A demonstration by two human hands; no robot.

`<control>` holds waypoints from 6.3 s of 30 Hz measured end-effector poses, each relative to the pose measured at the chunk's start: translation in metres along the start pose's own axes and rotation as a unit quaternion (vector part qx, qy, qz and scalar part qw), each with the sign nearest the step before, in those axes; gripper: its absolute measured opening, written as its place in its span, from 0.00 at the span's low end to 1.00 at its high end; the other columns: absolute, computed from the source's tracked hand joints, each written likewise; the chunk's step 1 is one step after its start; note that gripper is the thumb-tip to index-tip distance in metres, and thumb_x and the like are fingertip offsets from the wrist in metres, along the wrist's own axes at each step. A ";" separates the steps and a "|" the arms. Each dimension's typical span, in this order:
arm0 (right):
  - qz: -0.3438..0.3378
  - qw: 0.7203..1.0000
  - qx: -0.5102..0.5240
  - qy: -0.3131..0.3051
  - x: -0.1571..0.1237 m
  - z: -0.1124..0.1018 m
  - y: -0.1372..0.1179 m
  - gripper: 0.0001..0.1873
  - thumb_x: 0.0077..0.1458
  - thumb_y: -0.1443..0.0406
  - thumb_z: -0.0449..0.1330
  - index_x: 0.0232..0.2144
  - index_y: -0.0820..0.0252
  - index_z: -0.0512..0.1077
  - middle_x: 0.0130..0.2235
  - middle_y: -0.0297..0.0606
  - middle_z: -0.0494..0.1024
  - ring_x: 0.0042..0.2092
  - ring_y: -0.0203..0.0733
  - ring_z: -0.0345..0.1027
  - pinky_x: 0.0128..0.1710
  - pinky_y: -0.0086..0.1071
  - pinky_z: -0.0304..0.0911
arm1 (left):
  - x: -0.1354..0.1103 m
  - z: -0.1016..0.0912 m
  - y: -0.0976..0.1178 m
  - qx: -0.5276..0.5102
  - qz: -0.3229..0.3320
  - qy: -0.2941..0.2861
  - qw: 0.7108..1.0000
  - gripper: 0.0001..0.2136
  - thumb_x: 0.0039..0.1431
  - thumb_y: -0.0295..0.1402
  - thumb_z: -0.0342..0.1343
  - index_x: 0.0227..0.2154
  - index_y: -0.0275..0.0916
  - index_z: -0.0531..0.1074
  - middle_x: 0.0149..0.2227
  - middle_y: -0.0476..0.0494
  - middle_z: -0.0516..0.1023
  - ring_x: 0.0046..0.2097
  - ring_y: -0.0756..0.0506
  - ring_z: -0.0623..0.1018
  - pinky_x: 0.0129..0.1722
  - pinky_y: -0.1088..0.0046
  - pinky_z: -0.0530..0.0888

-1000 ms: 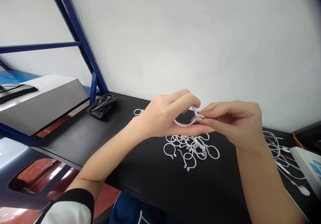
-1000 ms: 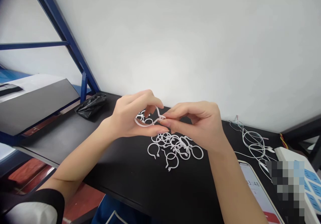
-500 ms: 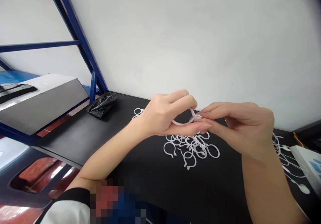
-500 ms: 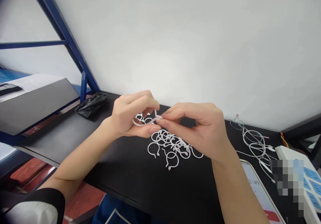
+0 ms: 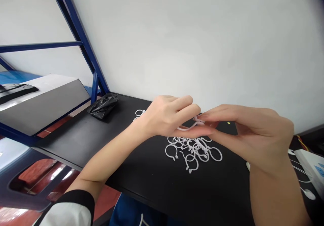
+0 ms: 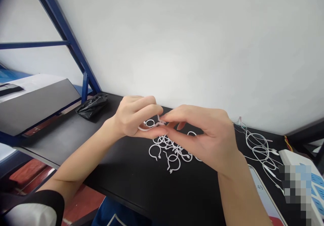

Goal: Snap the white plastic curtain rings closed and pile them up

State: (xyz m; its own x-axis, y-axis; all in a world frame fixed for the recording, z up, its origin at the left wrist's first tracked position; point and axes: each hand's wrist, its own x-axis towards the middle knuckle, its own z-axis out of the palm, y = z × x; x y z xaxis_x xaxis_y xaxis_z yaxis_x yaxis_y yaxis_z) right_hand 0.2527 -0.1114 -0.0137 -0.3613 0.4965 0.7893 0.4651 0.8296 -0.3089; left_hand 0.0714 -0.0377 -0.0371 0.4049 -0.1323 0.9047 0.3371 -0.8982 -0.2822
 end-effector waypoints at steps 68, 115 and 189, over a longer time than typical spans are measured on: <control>0.068 0.996 -0.055 0.016 -0.006 -0.014 -0.008 0.06 0.48 0.65 0.70 0.27 0.45 0.78 0.31 0.30 0.82 0.30 0.44 0.76 0.23 0.39 0.70 | 0.006 -0.010 0.008 -0.059 -0.029 0.002 0.998 0.08 0.57 0.38 0.51 0.27 0.39 0.65 0.16 0.59 0.61 0.17 0.55 0.55 0.15 0.76 0.54; 0.053 0.992 -0.110 -0.033 0.002 -0.014 -0.019 0.07 0.55 0.69 0.64 0.27 0.51 0.74 0.30 0.28 0.81 0.31 0.37 0.76 0.27 0.33 0.68 | 0.007 -0.014 0.006 -0.131 -0.069 -0.046 0.988 0.17 0.57 0.49 0.57 0.30 0.39 0.66 0.17 0.59 0.61 0.18 0.56 0.58 0.18 0.77 0.54; 0.502 0.669 -0.153 -0.526 -0.062 0.026 0.184 0.17 0.62 0.59 0.58 0.50 0.60 0.70 0.52 0.43 0.73 0.48 0.45 0.71 0.47 0.44 0.70 | -0.065 0.024 -0.084 -0.038 -0.476 -0.747 0.463 0.17 0.65 0.39 0.54 0.52 0.36 0.68 0.51 0.40 0.72 0.48 0.44 0.76 0.47 0.60 0.76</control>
State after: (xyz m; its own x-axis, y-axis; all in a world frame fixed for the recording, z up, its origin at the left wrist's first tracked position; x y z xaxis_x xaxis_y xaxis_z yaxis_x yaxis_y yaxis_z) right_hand 0.3400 0.0170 -0.1333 -0.0352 0.8032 -0.5947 0.9859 -0.0696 -0.1523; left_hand 0.0370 0.0568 -0.0795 0.2585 0.7258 -0.6375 0.9593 -0.2706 0.0809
